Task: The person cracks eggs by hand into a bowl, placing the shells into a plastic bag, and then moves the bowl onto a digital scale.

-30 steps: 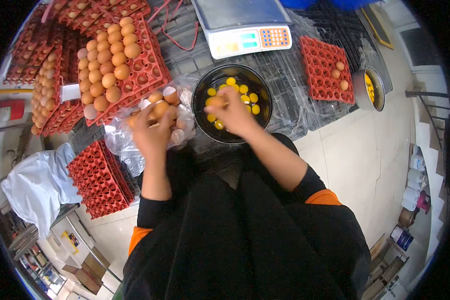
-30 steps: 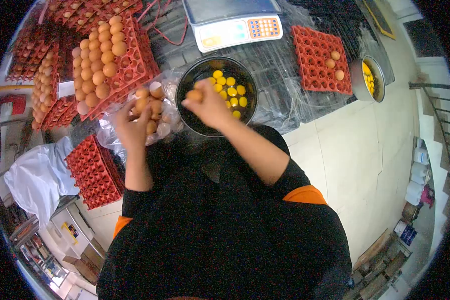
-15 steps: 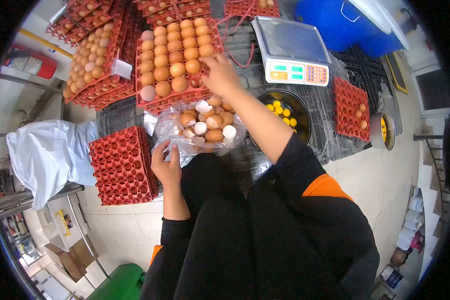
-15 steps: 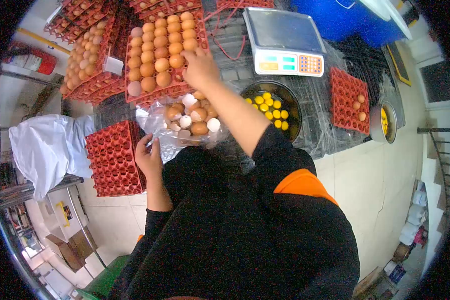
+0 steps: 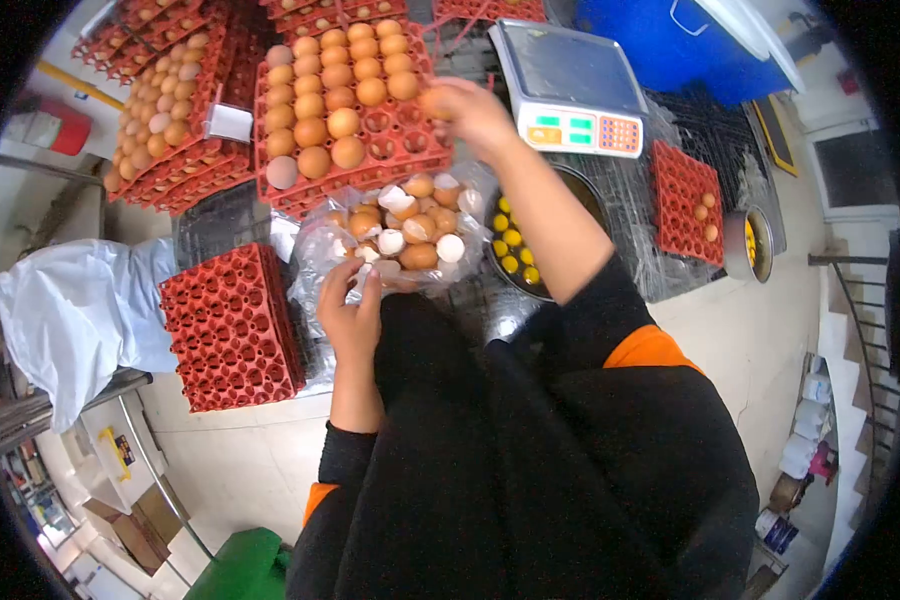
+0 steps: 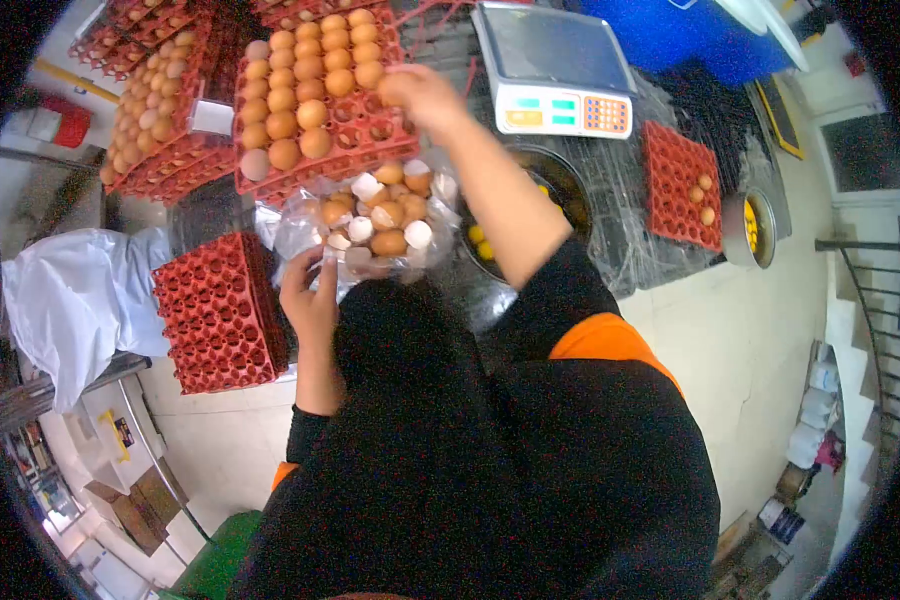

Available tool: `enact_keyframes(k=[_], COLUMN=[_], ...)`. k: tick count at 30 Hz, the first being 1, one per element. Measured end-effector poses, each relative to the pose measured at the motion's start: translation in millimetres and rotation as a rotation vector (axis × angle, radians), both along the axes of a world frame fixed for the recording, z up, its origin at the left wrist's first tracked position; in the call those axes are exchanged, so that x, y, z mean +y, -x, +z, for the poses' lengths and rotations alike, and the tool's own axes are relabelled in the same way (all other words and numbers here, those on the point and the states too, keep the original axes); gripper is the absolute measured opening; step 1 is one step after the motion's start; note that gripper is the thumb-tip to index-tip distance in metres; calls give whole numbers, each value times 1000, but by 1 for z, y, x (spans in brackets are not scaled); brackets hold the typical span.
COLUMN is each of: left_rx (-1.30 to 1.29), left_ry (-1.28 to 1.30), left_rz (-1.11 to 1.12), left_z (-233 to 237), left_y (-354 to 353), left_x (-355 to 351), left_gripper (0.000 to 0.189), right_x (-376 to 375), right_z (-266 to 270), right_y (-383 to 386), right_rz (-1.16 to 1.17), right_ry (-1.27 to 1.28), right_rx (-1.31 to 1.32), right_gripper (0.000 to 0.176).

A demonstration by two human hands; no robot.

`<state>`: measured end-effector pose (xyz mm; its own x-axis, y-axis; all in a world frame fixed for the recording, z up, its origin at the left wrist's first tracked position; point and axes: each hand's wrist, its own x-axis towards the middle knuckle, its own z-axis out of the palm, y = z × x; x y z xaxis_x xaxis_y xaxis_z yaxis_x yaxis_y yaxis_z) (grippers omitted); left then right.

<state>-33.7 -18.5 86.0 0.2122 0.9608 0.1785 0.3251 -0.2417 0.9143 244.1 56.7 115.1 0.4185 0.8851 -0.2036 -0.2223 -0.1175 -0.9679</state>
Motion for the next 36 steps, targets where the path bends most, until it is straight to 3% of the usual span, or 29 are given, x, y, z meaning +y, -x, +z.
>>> enact_keyframes(k=[1, 2, 4, 7, 10, 11, 14, 16, 21, 24, 27, 29, 36], left_rx=[2, -1, 16, 114, 351, 446, 689, 783, 661, 384, 206, 139, 279], left_ry=[20, 33, -12, -102, -126, -77, -6, -51, -14, -92, -170, -215, -174], left_rz=[-42, -86, -254, -610, -885, -966, -1127, -1148, -1062, -922, -939, -1013, -1058], left_z=[3, 5, 12, 22, -12, -19, -29, -34, -31, -18, -1, -10, -12], left_y=[-11, -25, -60, -112, -145, -151, -159, -158, -168, -185, -204, -216, -218], left_x=[-3, -5, -14, -37, -71, -78, -95, -98, -93, -93, -82, -71, -39], left_gripper=[20, 20, 23, 33, 46, 50, 61, 65, 64, 59, 54, 48, 43], right_x=[-38, -76, -157, -244, -297, -306, -323, -323, -316, -296, -276, -265, -255], right_z=[-5, -10, -28, -24, -46, -54, -68, -68, -76, -79, -43, -37, -63], right_y=[-15, -29, -46, -42, -48, -53, -56, -61, -69, -74, -64, -57, -57], right_rz=[-33, -190, -411, -594, -234, -142, 114, 33, -118, -225, -93, -87, -75], right_ry=[-135, -66, -23, 292, 231, 202, 500, 401, 239, 276, 129, 154, 139], right_rx=[333, 486, 602, 197, -1268, -1353, -1226, -1196, -1189, -422, 595, 585, 658], right_gripper=[23, 17, 23, 27, 33, 37, 37, 38, 39, 35, 29, 26, 30])
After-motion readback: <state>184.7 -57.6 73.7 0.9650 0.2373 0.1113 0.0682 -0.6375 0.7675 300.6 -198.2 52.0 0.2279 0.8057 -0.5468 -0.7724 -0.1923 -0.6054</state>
